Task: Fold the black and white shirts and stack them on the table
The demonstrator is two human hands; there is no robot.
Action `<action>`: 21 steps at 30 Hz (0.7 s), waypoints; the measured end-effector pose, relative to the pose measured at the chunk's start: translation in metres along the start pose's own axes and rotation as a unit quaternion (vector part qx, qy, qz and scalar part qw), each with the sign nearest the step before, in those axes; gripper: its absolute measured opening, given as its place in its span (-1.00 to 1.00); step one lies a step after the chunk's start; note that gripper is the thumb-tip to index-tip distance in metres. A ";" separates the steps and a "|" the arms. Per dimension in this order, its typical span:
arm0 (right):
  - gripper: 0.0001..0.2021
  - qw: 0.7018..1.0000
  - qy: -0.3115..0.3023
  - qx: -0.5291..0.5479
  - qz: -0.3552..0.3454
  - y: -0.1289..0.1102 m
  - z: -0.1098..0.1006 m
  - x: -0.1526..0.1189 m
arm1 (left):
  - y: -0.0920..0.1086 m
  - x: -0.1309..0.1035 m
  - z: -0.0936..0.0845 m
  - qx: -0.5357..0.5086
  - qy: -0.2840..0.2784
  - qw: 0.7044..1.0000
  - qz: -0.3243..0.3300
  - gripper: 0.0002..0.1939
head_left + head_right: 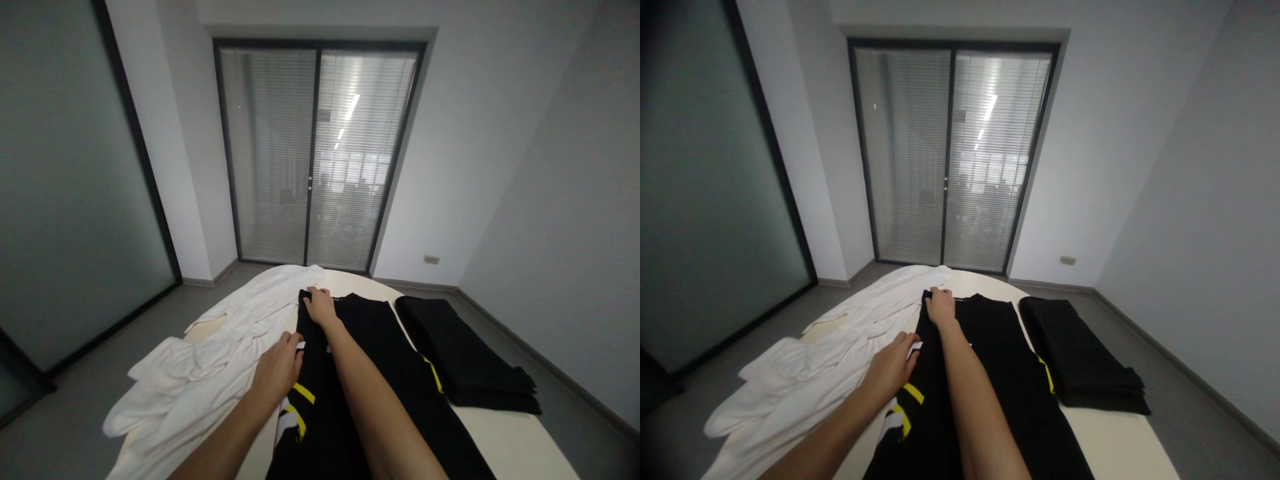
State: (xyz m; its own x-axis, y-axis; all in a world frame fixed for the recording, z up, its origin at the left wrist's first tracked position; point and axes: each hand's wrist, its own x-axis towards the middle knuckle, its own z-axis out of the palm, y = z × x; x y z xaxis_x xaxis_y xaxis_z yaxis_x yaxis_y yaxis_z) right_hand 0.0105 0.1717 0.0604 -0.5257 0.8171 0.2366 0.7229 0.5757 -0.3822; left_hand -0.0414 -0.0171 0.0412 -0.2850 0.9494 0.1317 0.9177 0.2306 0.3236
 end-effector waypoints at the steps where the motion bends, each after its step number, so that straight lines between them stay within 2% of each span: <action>1: -0.57 1.000 0.001 -0.005 0.002 -0.002 0.002 0.002 | 0.000 0.000 0.000 0.000 -0.003 1.000 0.002 -0.73; 11: -0.74 0.997 0.014 -0.049 0.062 -0.015 0.014 0.006 | -0.004 0.002 0.001 -0.006 0.008 1.000 0.025 -0.76; 17: -0.66 0.992 0.027 -0.036 0.116 -0.010 0.010 0.017 | 0.000 0.002 -0.003 0.011 -0.007 1.000 0.012 -0.76; 21: -0.73 0.994 0.007 -0.037 0.101 -0.005 0.011 0.016 | 0.002 0.000 -0.003 0.021 0.000 1.000 0.011 -0.75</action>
State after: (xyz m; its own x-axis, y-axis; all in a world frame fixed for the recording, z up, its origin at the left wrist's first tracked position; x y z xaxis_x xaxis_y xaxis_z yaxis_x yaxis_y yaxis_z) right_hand -0.0063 0.1812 0.0558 -0.3594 0.9167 0.1746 0.8448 0.3991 -0.3566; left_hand -0.0402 -0.0171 0.0452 -0.2647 0.9544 0.1383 0.9343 0.2183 0.2819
